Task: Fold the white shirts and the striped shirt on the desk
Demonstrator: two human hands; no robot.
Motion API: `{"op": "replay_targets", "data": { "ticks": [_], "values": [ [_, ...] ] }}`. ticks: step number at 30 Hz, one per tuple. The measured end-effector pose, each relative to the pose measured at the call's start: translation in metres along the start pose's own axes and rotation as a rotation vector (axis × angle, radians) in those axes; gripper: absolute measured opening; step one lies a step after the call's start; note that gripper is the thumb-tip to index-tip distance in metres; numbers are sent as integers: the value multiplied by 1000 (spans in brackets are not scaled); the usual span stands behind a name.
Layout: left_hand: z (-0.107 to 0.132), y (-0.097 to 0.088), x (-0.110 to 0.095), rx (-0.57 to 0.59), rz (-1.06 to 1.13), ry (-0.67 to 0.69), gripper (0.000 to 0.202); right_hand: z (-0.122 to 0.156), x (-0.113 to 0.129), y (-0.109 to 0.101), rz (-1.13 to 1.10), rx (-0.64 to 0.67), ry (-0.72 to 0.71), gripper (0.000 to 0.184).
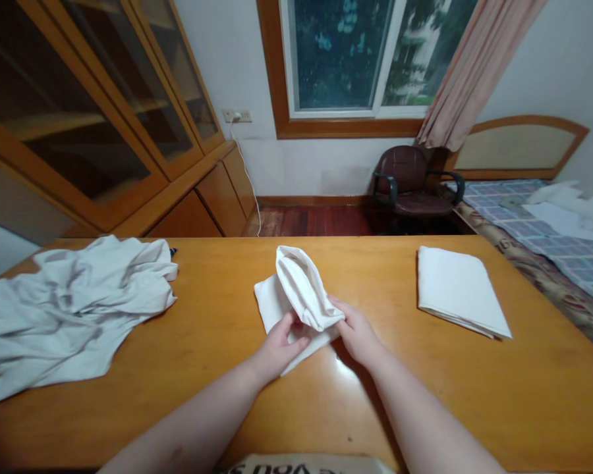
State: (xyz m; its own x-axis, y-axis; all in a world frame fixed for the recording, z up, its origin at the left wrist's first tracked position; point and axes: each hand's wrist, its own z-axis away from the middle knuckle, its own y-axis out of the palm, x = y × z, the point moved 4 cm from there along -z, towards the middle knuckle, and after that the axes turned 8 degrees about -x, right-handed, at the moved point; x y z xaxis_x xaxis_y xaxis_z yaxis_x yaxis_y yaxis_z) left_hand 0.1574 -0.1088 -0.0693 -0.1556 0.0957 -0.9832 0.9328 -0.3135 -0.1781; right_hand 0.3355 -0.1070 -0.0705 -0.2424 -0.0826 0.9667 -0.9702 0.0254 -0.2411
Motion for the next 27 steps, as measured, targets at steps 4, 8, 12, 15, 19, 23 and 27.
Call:
{"op": "replay_targets", "data": {
  "ticks": [4, 8, 12, 15, 19, 23, 27],
  "values": [
    [3, 0, -8, 2, -301, 180, 83, 6, 7, 11, -238, 65, 88, 47],
    [4, -2, -9, -61, -404, 230, 86, 11, 11, 21, -285, 191, 143, 48],
    [3, -3, -10, -93, -372, 199, 67, 10, 4, 22, -297, 189, 173, 41],
    [1, -7, -11, -109, -357, 195, 46, 8, -3, 21, -250, 113, 182, 31],
    [-6, -36, -14, -310, -317, 198, 25, 3, -10, 6, -237, -177, 209, 31],
    [5, -89, -28, -942, -357, 289, 20, -4, -15, -30, -310, -600, 218, 33],
    [24, -102, -48, -1197, -584, 487, 21, -8, -19, -57, -396, -757, 205, 39]
  ]
}}
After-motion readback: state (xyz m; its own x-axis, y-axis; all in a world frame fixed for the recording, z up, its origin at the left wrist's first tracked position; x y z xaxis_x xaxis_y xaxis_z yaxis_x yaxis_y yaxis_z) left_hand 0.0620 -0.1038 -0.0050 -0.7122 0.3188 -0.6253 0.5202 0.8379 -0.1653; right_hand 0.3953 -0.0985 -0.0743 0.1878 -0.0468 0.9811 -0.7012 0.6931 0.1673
